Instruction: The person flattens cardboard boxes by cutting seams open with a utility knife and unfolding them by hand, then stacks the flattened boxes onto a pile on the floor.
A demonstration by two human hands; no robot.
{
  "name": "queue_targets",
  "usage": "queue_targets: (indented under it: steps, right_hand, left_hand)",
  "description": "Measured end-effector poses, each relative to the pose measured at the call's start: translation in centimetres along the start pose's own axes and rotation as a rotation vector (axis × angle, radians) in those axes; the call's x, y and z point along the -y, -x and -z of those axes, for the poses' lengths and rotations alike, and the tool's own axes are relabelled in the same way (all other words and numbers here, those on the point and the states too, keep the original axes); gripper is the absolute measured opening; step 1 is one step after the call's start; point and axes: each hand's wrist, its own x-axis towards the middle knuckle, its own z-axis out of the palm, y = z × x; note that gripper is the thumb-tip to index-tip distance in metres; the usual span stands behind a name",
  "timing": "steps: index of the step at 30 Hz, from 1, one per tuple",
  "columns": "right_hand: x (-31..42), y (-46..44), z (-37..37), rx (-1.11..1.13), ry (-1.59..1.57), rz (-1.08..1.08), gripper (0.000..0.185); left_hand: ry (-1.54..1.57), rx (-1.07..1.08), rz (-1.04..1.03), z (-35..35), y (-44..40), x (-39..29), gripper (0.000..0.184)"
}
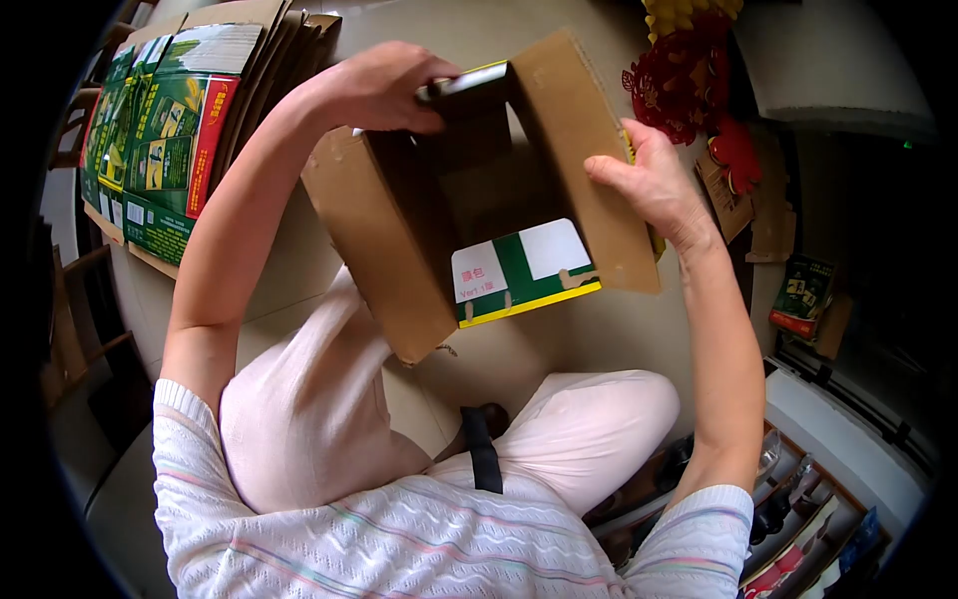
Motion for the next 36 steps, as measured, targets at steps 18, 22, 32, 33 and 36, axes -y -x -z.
queue_targets:
  steps: [18, 22, 32, 33, 36]
  right_hand:
    - [-2.6, 2.8, 0.1, -0.097, -0.256, -0.103, 0.029]
    - [-7.0, 6.5, 7.8, -0.437, -0.326, -0.156, 0.037]
    - [-9.2, 14.2, 14.0, -0.844, -0.625, 0.107, 0.037]
    - [-9.9, 15.1, 14.5, -0.889, -0.652, 0.098, 0.036]
    - [-14.8, 17.6, 15.1, -1.019, -0.728, 0.002, 0.036]
  left_hand:
    - [-0.054, -0.424, 0.086, -10.5, -3.2, 1.6, 0.008]
    - [0.007, -0.549, 0.131, -10.9, -1.5, 2.2, 0.008]
    - [0.882, -1.211, 0.276, -2.9, 0.9, 12.2, 0.02]
    - [1.103, -1.207, 0.229, -2.8, 1.5, 14.0, 0.021]
    - [1.279, -1.244, 0.509, -3.3, 4.0, 13.8, 0.026]
